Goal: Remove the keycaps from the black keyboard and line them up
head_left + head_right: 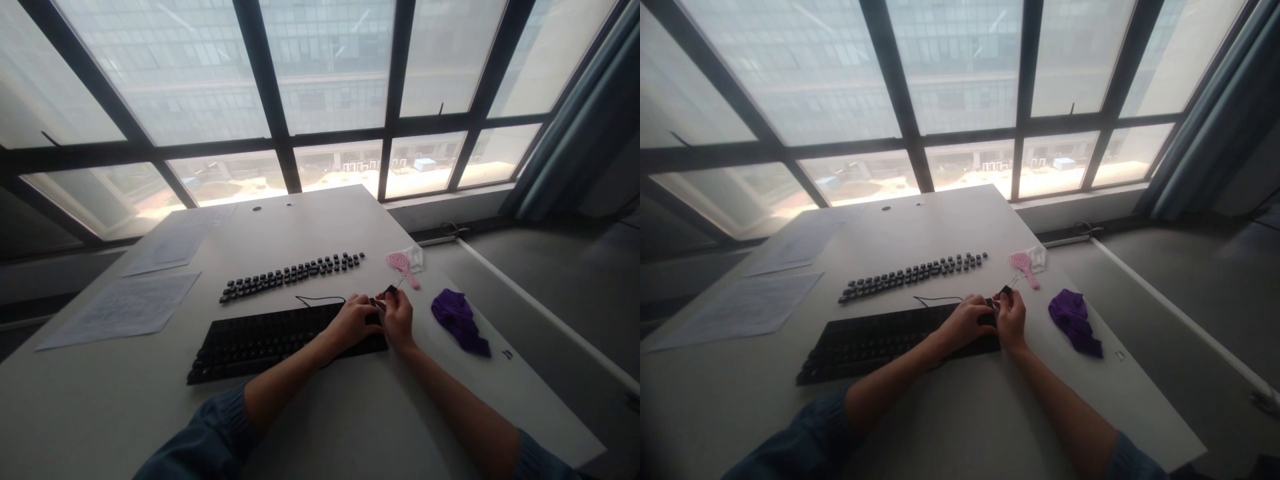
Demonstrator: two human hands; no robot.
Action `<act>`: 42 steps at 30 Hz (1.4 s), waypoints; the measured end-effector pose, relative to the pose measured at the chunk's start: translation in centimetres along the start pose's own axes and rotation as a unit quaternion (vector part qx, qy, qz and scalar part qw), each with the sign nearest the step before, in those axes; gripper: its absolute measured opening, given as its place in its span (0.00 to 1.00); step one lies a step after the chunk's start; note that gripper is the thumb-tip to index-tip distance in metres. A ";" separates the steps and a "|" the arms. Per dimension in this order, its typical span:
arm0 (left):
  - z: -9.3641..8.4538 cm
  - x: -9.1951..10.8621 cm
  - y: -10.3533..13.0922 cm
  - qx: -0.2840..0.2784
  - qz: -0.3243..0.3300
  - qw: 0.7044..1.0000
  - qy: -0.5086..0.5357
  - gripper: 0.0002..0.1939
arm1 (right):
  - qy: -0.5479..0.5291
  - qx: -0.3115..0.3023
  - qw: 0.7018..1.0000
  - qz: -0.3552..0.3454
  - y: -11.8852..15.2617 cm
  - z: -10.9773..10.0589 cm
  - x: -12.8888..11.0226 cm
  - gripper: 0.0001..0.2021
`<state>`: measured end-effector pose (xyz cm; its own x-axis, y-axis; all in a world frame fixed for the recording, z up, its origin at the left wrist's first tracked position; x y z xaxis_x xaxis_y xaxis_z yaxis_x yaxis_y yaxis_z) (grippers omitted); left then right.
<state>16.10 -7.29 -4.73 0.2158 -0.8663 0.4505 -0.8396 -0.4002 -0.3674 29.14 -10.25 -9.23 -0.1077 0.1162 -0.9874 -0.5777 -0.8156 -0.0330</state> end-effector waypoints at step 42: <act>1.9 1.0 0.1 -0.039 0.026 0.985 -0.163 0.16 | 0.076 -0.011 0.997 -0.027 0.5 0.3 -0.5 0.12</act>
<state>17.23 -8.74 -5.90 0.3095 -0.9403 0.1418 -0.8872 -0.3392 -0.3129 28.71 -10.57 -8.72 0.0482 0.0750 -0.9960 -0.5610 -0.8230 -0.0891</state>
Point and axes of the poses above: each hand's wrist, its own y-axis away from the middle knuckle, its own z-axis out of the palm, x = y × z, the point moved 5 cm from there along -y, towards the middle knuckle, and after that the axes turned 12 degrees about z, right-handed, at the moved point
